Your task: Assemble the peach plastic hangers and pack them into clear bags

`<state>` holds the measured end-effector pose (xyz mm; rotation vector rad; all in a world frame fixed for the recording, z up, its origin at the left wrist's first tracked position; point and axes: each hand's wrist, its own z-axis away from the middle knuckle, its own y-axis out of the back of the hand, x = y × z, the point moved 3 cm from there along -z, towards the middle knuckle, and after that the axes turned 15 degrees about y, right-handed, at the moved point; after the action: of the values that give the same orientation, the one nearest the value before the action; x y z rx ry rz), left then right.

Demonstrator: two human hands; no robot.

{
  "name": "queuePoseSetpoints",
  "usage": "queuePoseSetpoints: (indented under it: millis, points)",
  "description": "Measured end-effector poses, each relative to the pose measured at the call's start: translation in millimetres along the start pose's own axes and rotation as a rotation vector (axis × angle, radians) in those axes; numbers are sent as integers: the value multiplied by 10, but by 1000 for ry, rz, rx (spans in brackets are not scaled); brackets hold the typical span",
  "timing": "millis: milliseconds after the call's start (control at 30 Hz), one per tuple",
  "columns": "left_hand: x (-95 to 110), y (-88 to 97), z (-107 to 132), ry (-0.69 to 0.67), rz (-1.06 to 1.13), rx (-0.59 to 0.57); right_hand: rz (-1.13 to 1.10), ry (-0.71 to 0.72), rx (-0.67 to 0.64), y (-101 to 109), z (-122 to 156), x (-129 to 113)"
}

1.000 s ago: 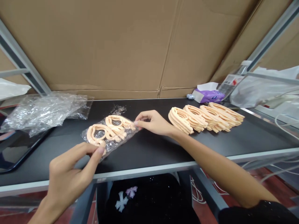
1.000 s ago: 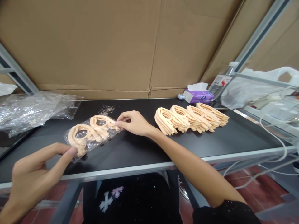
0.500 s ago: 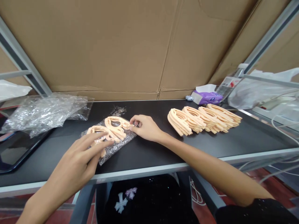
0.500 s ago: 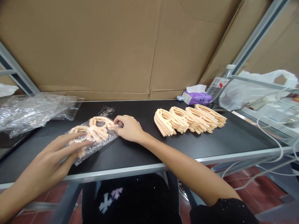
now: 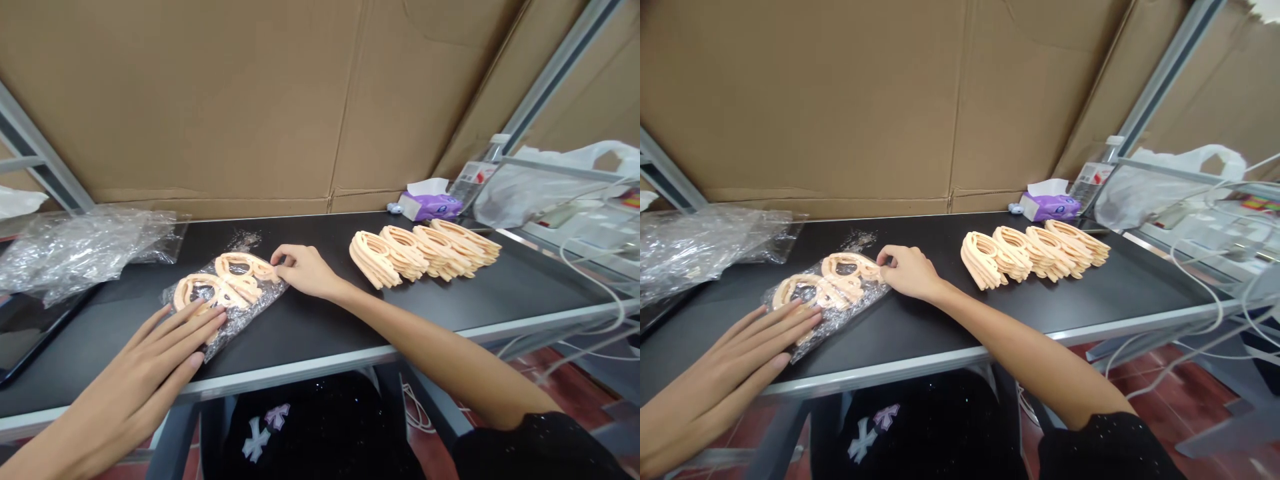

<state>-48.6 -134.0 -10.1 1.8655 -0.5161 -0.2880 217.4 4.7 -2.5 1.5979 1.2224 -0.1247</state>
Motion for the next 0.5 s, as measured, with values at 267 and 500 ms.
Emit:
queuePoseSetpoints:
  millis: [267,500]
  points:
    - [295,211,-275,-49,-12,26,96,16,-41,8,59,-123]
    - [569,-116,-713,-86,-21,-187,50,11,-33,14,61,-90]
